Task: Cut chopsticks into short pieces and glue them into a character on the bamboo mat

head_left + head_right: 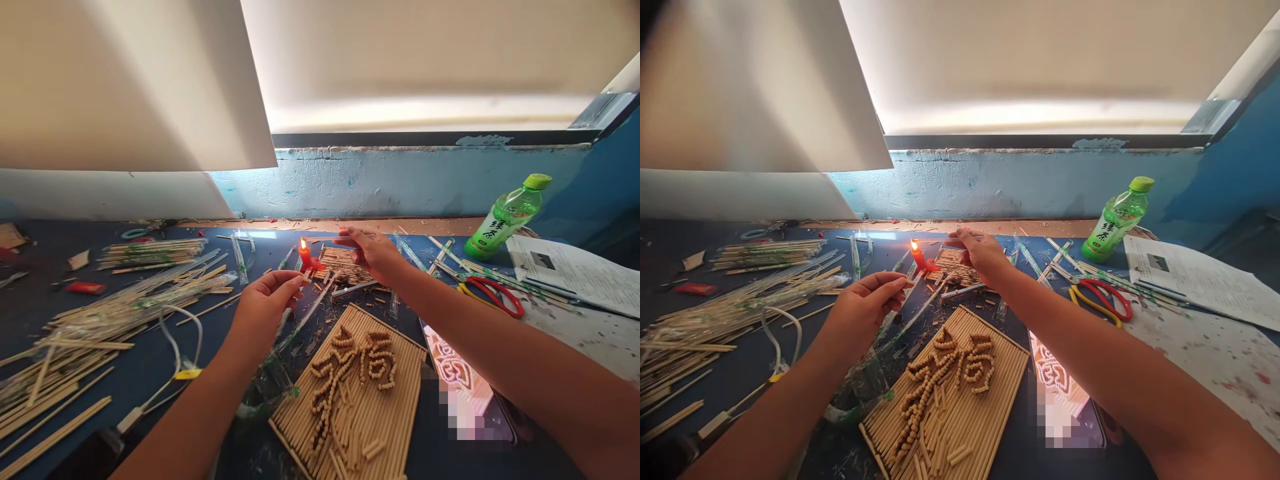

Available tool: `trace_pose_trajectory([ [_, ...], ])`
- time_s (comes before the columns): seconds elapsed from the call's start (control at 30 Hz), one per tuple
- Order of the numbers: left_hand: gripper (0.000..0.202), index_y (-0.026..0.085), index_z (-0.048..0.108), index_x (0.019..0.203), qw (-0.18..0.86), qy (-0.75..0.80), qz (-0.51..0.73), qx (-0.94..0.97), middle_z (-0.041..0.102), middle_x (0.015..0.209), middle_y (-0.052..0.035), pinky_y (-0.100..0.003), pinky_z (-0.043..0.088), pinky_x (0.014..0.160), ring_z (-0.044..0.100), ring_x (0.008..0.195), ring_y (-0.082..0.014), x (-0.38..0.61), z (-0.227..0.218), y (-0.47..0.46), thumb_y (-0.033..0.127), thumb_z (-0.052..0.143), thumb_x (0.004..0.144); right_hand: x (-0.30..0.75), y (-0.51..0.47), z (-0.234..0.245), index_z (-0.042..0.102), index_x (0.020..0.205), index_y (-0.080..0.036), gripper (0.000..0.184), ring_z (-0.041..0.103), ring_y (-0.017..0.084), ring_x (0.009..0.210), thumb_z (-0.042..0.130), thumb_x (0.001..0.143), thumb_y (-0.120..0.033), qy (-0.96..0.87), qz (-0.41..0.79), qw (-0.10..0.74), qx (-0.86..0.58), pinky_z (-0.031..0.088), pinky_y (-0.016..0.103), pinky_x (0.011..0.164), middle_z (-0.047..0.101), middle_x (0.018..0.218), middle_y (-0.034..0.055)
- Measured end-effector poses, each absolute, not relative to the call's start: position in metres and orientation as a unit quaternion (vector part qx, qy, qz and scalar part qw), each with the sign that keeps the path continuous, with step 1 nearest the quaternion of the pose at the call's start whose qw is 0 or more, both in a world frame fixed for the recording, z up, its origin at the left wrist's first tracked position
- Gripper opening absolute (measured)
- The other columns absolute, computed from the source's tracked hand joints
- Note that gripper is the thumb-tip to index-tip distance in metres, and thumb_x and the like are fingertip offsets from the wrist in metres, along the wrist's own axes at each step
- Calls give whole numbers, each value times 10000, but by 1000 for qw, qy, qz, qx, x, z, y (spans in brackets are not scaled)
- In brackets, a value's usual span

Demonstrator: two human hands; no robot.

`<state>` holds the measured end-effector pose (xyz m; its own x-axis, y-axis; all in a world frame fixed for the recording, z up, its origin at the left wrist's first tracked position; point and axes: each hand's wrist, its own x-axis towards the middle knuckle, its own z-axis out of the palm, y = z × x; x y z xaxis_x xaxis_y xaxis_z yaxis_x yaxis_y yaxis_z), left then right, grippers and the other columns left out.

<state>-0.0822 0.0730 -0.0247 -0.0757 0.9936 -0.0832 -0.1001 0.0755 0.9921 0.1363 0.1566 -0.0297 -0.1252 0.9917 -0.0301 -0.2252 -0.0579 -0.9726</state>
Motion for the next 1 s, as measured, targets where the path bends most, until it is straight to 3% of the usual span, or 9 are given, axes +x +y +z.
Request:
trace_pose_trajectory([
  [0.47,268,173,761,820,519,508,529,439,698,803,-39,-235,446,591,551,656,-119,-81,-29,73,380,865,684,144,149,-24,743,876,-249,237,425,79,475,656,913,-467,-406,618,524,-422,396,252,459,771,1014,71],
  [0.6,279,172,751,812,530,505,533,423,697,795,-32,-233,434,576,530,619,-106,-80,-26,72,391,866,684,154,135,-16,742,880,-246,261,404,69,464,734,836,-502,-396,627,524,-419,423,262,467,765,1046,77],
  [0.73,289,170,736,788,547,501,537,401,677,763,-14,-219,413,548,500,576,-88,-78,-23,70,389,881,667,172,119,-12,728,850,-222,266,403,50,471,833,731,-435,-403,605,536,-429,436,258,490,757,1068,75],
  [1.0,281,168,753,780,582,488,523,387,618,663,17,-185,374,503,469,540,-68,-74,-26,66,363,904,647,209,127,-18,712,678,-164,322,426,67,477,851,697,-453,-436,466,590,-495,356,252,463,754,783,72],
])
